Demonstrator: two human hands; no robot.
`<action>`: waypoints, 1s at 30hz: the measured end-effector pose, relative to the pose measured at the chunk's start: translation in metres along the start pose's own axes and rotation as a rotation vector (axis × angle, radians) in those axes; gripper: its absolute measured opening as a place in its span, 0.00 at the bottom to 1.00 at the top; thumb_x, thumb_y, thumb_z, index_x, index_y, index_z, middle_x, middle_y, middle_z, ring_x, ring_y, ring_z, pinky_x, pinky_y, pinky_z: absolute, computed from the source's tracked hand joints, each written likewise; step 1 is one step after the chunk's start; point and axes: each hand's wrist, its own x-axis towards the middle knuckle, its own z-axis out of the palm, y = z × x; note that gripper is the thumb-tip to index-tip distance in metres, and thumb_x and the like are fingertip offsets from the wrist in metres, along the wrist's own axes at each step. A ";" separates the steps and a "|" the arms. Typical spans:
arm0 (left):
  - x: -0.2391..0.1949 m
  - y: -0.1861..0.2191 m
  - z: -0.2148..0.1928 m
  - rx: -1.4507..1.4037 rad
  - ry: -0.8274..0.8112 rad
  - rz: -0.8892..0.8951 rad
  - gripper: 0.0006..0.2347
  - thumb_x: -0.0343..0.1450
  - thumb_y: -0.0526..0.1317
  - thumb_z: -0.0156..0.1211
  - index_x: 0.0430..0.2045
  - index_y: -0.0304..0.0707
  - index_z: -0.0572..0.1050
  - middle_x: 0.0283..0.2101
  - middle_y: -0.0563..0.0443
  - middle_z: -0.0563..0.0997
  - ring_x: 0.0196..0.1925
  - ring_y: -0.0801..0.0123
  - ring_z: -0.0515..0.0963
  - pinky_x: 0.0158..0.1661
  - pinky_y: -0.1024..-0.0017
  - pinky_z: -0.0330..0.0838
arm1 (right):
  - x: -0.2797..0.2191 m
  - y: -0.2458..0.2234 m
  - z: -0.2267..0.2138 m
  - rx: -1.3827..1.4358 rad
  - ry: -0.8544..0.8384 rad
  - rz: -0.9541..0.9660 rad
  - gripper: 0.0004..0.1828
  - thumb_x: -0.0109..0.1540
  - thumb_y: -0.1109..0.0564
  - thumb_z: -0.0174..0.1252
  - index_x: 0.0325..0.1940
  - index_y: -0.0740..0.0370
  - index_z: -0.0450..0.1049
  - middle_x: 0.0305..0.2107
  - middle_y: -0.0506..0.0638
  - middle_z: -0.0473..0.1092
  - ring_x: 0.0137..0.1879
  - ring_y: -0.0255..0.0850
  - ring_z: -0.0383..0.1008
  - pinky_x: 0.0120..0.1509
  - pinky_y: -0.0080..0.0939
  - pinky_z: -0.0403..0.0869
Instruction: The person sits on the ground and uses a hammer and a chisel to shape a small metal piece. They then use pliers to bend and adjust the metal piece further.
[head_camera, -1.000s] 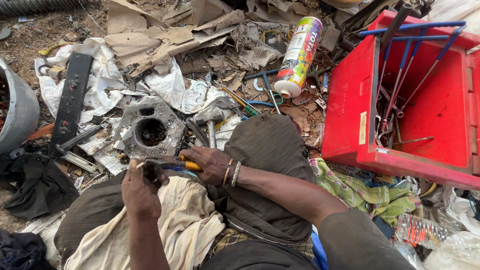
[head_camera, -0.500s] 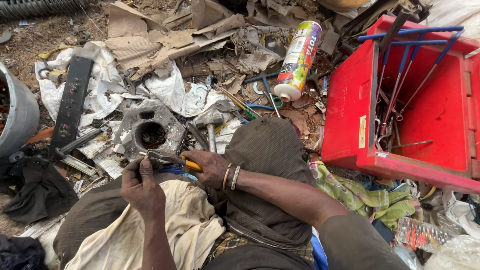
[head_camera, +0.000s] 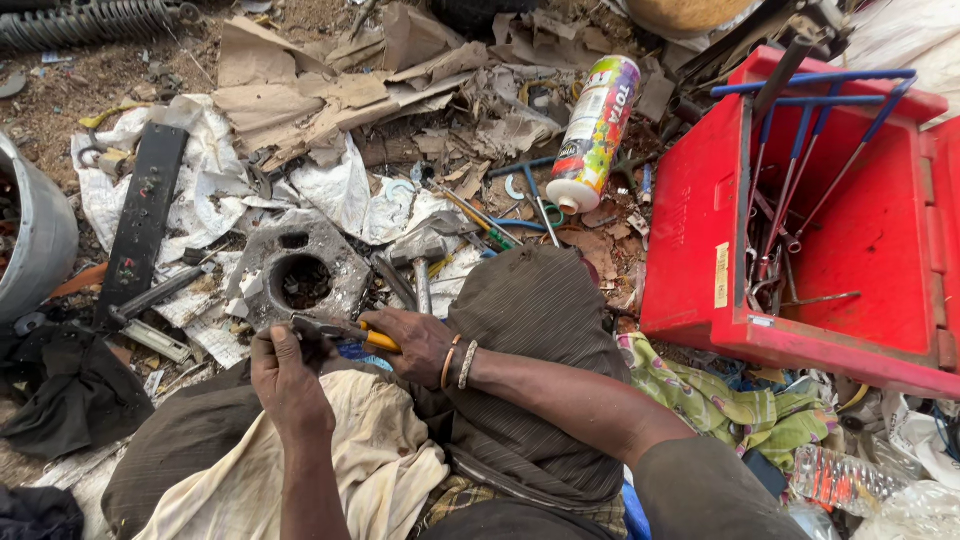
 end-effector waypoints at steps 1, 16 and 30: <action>-0.002 0.003 0.002 -0.049 0.008 0.012 0.09 0.79 0.44 0.52 0.39 0.38 0.70 0.34 0.54 0.78 0.34 0.72 0.77 0.37 0.71 0.77 | 0.000 -0.001 0.001 0.010 0.008 -0.003 0.20 0.68 0.48 0.58 0.61 0.57 0.68 0.42 0.54 0.73 0.39 0.51 0.78 0.40 0.48 0.77; 0.007 -0.006 -0.003 -0.142 0.061 -0.139 0.17 0.82 0.49 0.52 0.24 0.40 0.66 0.22 0.56 0.67 0.21 0.77 0.64 0.20 0.77 0.58 | -0.003 0.011 0.007 -0.014 -0.048 -0.018 0.22 0.67 0.50 0.59 0.64 0.55 0.67 0.40 0.53 0.73 0.39 0.49 0.77 0.42 0.47 0.77; 0.039 -0.020 0.014 -0.072 0.080 -0.030 0.07 0.80 0.40 0.56 0.38 0.36 0.70 0.30 0.53 0.74 0.26 0.76 0.70 0.27 0.77 0.64 | 0.008 0.022 -0.004 -0.020 -0.094 0.214 0.27 0.67 0.39 0.49 0.66 0.54 0.68 0.39 0.53 0.73 0.38 0.49 0.77 0.42 0.49 0.76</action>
